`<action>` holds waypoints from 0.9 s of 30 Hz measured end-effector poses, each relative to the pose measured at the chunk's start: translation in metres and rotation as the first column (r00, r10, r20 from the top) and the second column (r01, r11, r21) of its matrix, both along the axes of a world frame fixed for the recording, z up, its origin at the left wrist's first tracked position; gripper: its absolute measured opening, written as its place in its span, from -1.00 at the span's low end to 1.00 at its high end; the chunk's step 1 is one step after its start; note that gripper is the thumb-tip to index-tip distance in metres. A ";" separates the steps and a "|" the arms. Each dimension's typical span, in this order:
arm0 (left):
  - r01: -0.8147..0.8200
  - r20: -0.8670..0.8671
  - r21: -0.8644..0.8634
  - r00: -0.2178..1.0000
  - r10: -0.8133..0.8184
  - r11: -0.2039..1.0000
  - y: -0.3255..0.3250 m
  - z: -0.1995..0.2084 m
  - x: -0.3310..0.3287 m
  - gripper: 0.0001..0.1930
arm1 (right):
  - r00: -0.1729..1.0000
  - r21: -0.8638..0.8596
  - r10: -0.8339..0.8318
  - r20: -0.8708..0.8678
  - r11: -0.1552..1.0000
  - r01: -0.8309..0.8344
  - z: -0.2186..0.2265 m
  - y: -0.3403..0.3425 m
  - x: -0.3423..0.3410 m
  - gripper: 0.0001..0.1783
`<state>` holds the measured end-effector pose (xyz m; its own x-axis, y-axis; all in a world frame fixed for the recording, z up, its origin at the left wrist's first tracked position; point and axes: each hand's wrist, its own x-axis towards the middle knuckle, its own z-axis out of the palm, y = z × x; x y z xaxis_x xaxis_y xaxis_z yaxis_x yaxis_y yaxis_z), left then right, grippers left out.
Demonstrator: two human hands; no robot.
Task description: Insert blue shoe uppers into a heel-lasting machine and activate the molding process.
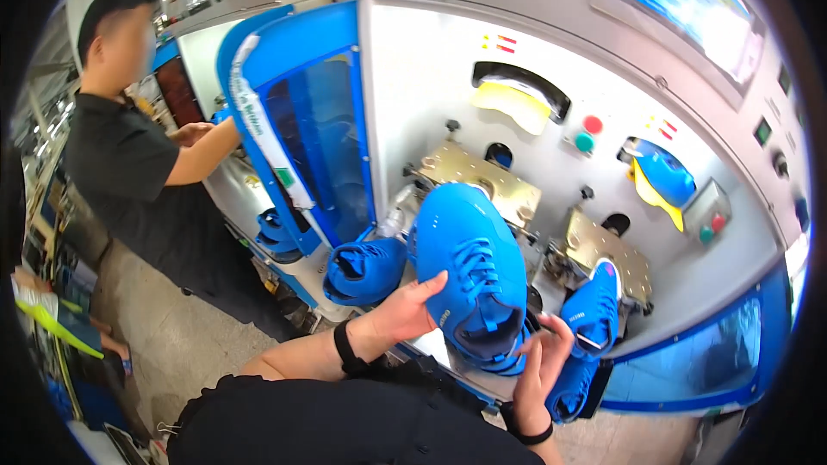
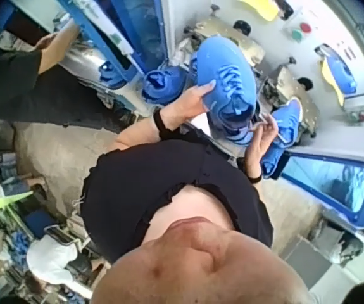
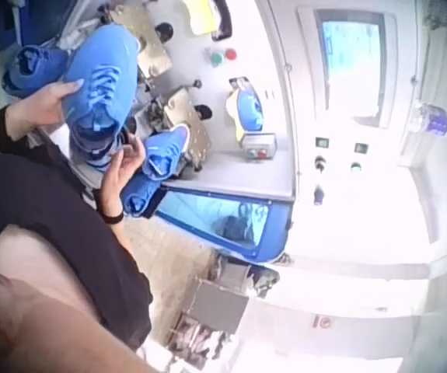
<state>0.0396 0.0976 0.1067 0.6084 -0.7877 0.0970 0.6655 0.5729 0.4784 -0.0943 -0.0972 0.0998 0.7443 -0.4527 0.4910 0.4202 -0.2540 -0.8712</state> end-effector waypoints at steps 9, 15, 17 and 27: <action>-0.066 0.039 0.097 0.997 0.062 0.993 0.027 0.012 0.003 -0.44 | 0.964 -0.873 0.262 -0.047 0.459 -0.167 0.039 0.006 0.021 -0.52; -0.133 0.075 0.044 0.989 0.129 0.990 0.048 0.013 0.014 -0.40 | 0.961 -0.838 0.183 0.207 0.540 0.078 0.077 0.008 0.078 -0.62; -0.148 0.117 0.060 0.983 0.140 0.987 0.061 0.004 0.017 -0.39 | 0.980 -0.803 0.024 0.196 0.578 0.146 0.101 0.003 0.119 -0.65; -0.155 -0.090 0.001 0.984 0.155 0.988 0.111 -0.039 0.042 -0.50 | 0.925 -0.743 -0.266 0.270 0.554 0.376 0.174 -0.030 0.341 -0.48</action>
<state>0.0814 0.2088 0.0682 0.7294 -0.6829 0.0406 0.6087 0.6749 0.4170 0.2463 -0.1270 0.2741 0.5421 -0.0614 0.8381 0.2512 -0.9399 -0.2313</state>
